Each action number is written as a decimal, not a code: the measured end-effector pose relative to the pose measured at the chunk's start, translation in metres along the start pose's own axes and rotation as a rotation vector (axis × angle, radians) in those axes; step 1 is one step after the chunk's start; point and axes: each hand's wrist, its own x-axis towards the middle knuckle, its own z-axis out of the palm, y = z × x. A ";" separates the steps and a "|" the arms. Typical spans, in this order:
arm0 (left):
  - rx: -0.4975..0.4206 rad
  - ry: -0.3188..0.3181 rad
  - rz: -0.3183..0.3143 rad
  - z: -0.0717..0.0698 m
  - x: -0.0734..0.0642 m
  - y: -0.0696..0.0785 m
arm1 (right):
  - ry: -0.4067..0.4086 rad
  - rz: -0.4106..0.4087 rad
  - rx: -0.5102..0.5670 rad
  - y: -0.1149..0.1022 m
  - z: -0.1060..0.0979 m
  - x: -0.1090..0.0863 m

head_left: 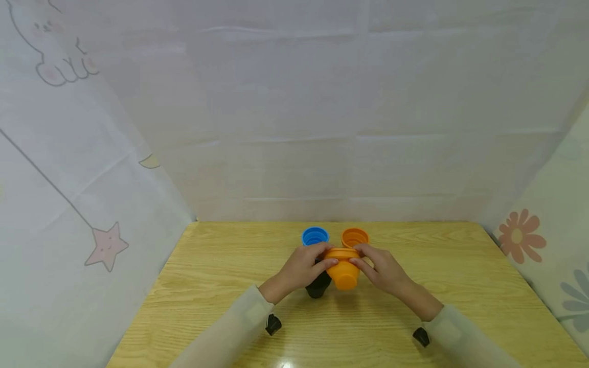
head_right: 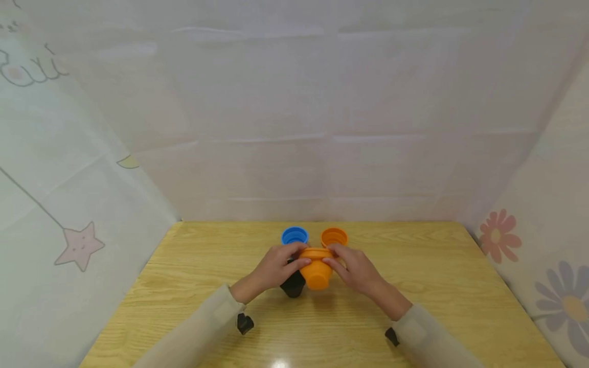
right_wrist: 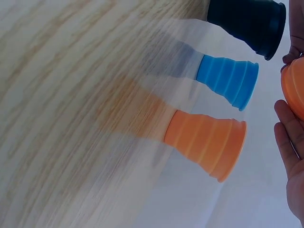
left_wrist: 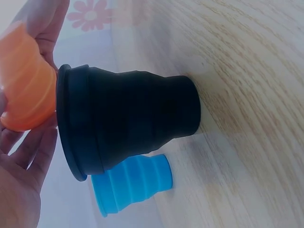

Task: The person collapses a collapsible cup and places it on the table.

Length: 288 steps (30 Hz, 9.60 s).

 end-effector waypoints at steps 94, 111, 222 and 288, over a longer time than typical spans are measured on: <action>-0.684 -0.257 -0.275 -0.014 0.002 0.012 | -0.333 0.462 0.856 -0.021 -0.021 0.009; -0.586 -0.100 -0.265 -0.011 0.002 0.010 | -0.249 0.494 0.817 -0.022 -0.014 0.010; -0.882 0.120 -0.380 -0.002 -0.001 0.021 | 0.051 0.650 0.809 -0.042 -0.005 0.003; -0.743 -0.062 -0.405 -0.012 0.003 0.021 | -0.111 0.525 0.753 -0.027 -0.018 0.014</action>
